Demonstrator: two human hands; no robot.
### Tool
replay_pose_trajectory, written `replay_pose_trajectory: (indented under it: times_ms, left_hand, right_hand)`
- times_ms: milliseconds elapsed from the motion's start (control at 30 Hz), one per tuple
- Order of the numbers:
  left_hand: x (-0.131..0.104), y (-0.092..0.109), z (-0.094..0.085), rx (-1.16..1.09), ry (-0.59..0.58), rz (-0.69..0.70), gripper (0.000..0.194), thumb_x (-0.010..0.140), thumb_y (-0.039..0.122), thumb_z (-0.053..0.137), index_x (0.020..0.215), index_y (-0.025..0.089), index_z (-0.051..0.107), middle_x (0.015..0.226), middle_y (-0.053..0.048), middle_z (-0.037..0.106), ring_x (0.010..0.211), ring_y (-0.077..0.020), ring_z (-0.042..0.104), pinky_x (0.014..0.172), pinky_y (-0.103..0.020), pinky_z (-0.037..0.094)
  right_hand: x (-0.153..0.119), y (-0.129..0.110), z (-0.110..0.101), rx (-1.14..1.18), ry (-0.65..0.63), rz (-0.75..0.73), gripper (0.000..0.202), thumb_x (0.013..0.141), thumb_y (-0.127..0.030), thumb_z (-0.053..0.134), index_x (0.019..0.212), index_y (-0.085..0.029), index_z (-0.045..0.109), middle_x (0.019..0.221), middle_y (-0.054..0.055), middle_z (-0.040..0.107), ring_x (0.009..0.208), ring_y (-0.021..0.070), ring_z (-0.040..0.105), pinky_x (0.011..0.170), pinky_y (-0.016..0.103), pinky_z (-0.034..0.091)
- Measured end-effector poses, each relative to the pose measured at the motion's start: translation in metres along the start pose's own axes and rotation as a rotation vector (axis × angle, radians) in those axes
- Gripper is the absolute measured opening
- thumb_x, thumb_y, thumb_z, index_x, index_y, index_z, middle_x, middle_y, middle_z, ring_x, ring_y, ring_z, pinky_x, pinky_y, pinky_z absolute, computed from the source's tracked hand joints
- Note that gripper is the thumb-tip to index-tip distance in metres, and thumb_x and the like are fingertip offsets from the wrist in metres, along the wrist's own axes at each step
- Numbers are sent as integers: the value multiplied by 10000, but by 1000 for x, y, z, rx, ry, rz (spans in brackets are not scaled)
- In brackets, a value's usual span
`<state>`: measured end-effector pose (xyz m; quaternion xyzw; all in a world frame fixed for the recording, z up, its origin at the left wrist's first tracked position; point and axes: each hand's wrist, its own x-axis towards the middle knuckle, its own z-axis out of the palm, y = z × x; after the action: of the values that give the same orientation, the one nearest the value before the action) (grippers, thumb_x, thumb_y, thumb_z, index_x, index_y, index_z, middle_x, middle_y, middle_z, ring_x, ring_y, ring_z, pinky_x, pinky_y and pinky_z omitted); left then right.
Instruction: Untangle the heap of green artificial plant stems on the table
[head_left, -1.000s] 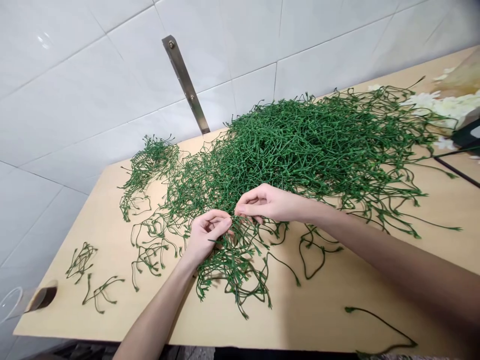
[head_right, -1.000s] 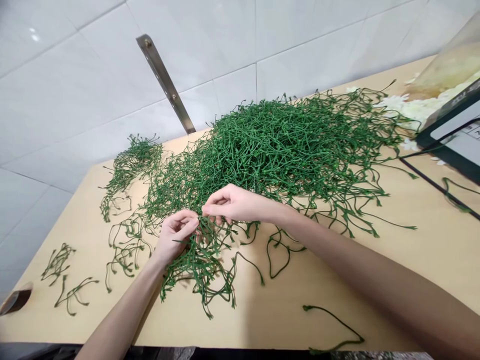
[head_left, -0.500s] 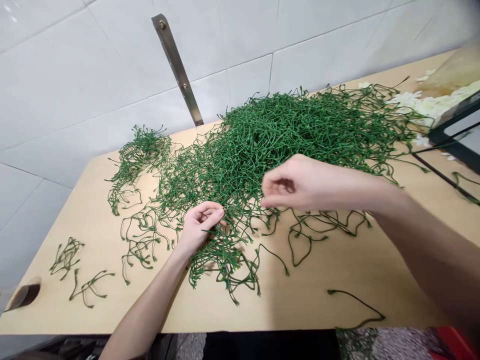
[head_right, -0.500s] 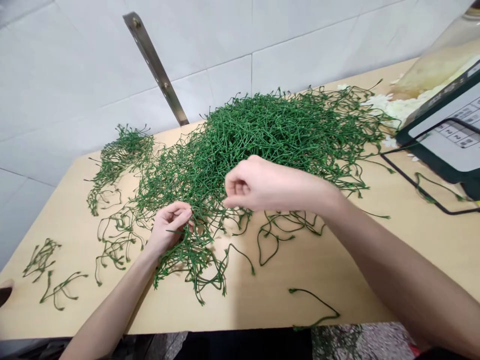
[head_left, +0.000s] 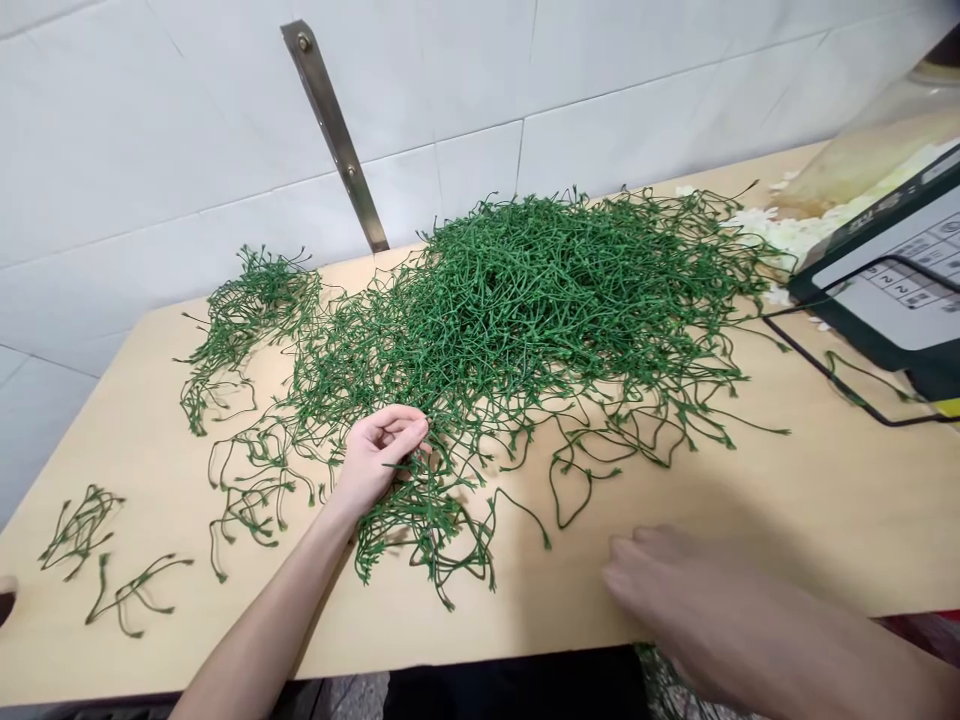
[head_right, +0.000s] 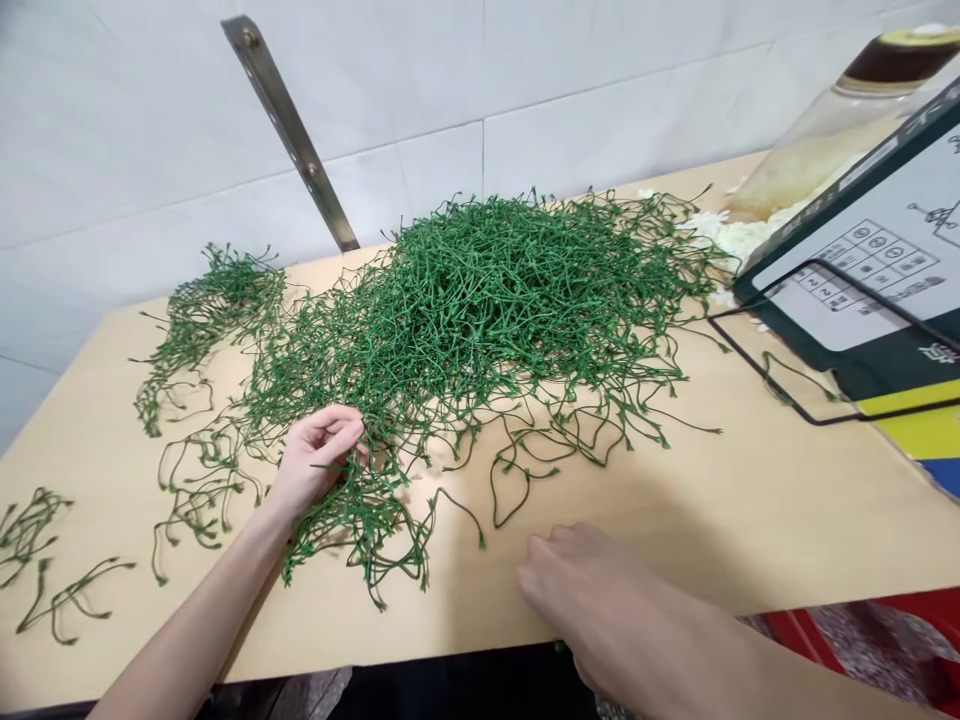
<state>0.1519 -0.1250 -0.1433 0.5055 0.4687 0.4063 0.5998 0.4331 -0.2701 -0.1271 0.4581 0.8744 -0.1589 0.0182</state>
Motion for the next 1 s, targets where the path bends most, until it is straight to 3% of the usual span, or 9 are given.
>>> replay_pose_trajectory:
  times_ms: [100,200,300,400,500,667,833,933,1000]
  left_hand:
    - [0,1,1,-9,-6,-2,348,651,435,847,795,150,707,606,9,658,487,-108,613,512,-211,488]
    - [-1,2,2,-14,-10,-4,346,652,432,846,798,151,706,609,7,662,491,-108,615,516,-210,486]
    - [-2,3,3,-9,-20,-4,348,655,437,843,795,150,704,610,3,665,493,-110,618,516,-207,477]
    - [-2,4,4,-16,-24,0,362,642,447,848,783,148,700,606,5,658,496,-110,617,514,-206,474]
    - [-2,4,4,-11,-25,-4,374,643,458,843,791,146,696,608,7,650,511,-112,619,523,-208,480]
    - [-2,4,5,12,2,33,389,639,472,839,795,149,689,611,18,620,518,-90,566,520,-197,462]
    - [-4,10,12,56,-4,86,401,652,502,820,764,151,663,556,42,541,482,-62,467,456,-172,354]
    - [-4,12,14,52,-16,82,433,644,531,818,756,153,639,562,43,536,490,-63,461,467,-176,344]
    - [-5,12,14,47,-23,76,453,636,546,819,753,152,631,549,50,517,484,-58,445,464,-172,324]
  right_hand:
    - [14,4,-11,-135,-108,-76,272,529,31,552,662,-195,624,651,56,650,582,242,606,534,356,385]
    - [28,14,-27,-68,-246,5,221,596,31,558,660,-168,626,670,73,664,613,226,626,524,312,354]
    - [37,25,-39,-32,-271,55,170,747,-31,522,709,-153,634,740,98,673,662,220,637,561,302,370]
    - [40,34,-41,-47,-161,76,220,807,-30,465,869,-139,646,751,94,662,661,218,635,563,301,361]
    - [40,42,-33,-173,-7,68,375,730,36,500,1051,-117,623,742,69,661,624,213,618,527,290,301]
    - [50,58,-25,-332,103,19,352,655,106,524,890,-143,607,694,32,651,549,166,577,505,282,201]
    - [67,66,-48,-448,242,81,267,682,97,486,754,-148,565,624,42,604,497,149,517,494,286,161]
    - [78,54,-69,-270,403,99,172,797,-19,489,716,-164,533,627,25,567,462,114,430,485,281,200]
    - [91,41,-79,27,507,29,153,836,-69,494,732,-175,528,637,0,558,522,101,465,521,253,296]
